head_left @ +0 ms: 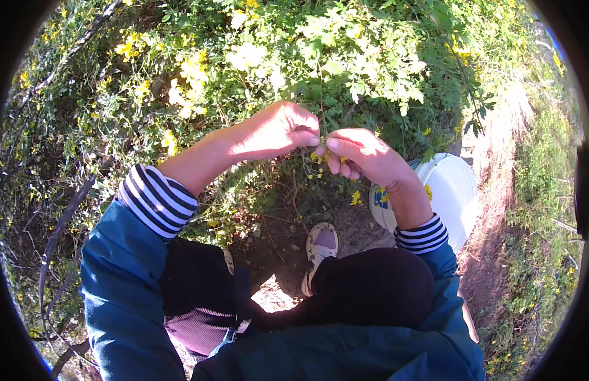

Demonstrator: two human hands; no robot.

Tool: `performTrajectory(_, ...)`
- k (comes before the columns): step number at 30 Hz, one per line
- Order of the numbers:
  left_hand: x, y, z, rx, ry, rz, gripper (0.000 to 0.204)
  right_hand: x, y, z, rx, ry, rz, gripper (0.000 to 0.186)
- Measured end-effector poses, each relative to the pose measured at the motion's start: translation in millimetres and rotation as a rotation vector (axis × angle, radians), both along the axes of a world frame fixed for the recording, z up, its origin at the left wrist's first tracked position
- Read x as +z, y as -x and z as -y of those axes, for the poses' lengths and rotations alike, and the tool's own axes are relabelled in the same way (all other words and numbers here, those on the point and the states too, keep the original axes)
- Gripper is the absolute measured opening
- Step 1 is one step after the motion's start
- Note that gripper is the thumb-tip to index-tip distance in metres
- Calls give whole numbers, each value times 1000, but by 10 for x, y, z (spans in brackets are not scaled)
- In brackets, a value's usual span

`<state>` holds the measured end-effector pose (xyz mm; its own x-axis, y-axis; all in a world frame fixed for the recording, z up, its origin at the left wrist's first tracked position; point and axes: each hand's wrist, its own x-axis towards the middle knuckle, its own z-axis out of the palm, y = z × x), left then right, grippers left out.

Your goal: The person picks yellow flowers from a bush by hand and places them into a white bucket. They repeatedly reach into the bush, pluck flowers, and deposit them into the bucket.

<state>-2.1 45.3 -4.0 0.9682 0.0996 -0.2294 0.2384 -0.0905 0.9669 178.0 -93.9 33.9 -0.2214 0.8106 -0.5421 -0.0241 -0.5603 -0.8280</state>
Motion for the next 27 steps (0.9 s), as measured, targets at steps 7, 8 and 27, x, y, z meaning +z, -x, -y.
performTrajectory(7,252,11,-105,73,-253,351,9,300,338,-65,19,-530,444,20)
performTrajectory(8,281,0,-128,80,-256,379,9,333,324,-74,-4,-402,463,19)
performTrajectory(27,593,377,-367,156,-198,140,7,456,91,148,-65,23,-35,29)
